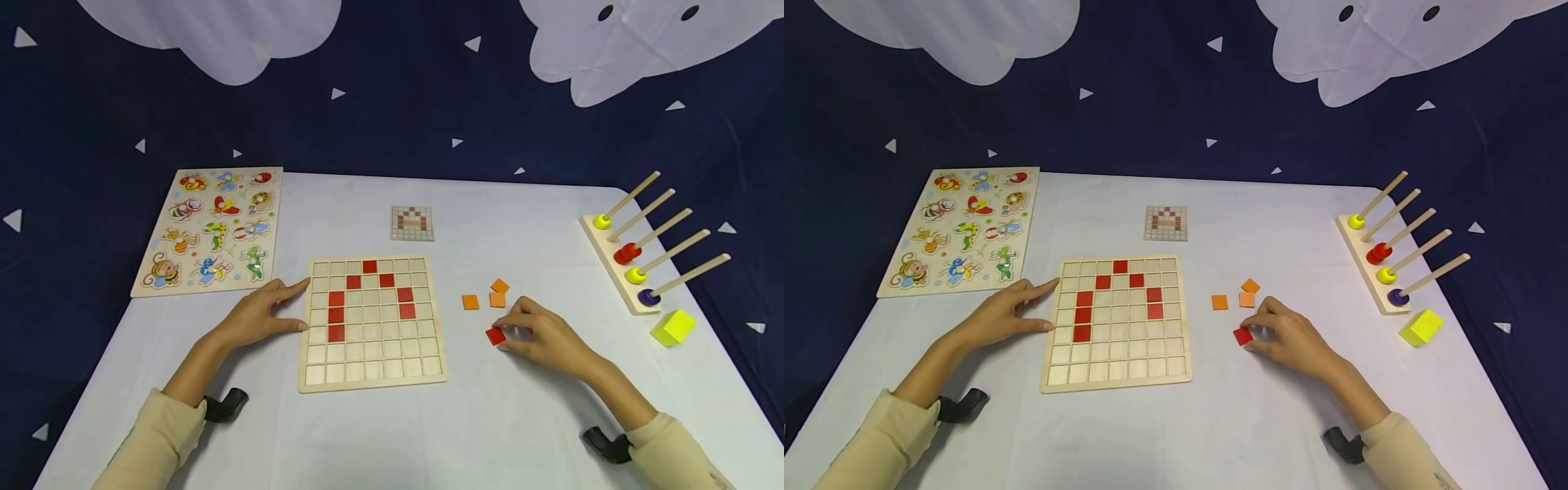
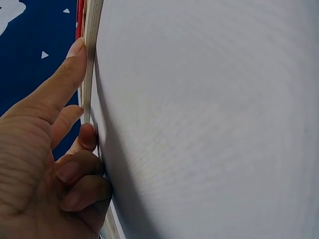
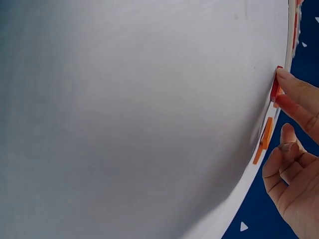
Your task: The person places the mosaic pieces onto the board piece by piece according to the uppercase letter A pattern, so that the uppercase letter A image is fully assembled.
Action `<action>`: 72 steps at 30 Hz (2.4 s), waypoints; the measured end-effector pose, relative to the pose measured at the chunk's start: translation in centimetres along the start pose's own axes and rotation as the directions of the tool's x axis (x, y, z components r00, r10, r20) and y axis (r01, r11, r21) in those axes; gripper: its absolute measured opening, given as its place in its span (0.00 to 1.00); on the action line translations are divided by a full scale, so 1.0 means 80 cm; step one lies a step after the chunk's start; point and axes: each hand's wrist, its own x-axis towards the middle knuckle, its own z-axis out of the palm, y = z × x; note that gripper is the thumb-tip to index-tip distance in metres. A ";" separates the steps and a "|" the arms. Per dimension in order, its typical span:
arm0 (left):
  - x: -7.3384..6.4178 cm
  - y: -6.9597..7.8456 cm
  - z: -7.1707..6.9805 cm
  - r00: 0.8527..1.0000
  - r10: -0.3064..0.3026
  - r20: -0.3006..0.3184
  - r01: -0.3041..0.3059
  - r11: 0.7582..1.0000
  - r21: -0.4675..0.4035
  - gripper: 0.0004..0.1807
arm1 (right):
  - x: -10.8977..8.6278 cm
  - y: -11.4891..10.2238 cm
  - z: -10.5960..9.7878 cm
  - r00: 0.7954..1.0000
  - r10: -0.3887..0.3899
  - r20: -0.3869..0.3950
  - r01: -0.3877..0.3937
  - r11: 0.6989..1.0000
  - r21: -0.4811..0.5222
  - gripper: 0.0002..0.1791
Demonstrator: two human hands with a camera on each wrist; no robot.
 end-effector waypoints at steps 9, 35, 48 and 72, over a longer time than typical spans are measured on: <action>0.000 -0.002 0.001 1.000 -0.006 -0.003 0.006 1.000 -0.007 0.48 | 0.008 -0.004 0.006 0.998 -0.063 0.009 0.064 0.996 -0.063 0.13; 0.001 -0.005 0.003 1.000 -0.005 -0.005 0.005 1.000 -0.009 0.48 | 0.107 -0.094 0.047 0.945 -0.314 0.095 0.316 0.949 -0.011 0.10; 0.001 -0.005 0.002 1.000 -0.003 -0.006 0.003 1.000 -0.004 0.48 | 0.122 -0.109 0.062 0.950 -0.290 0.116 0.297 0.954 -0.048 0.10; 0.000 -0.008 0.004 1.000 0.010 -0.015 -0.010 1.000 -0.011 0.48 | 0.109 -0.081 0.023 0.994 -0.088 0.065 0.091 0.995 -0.049 0.15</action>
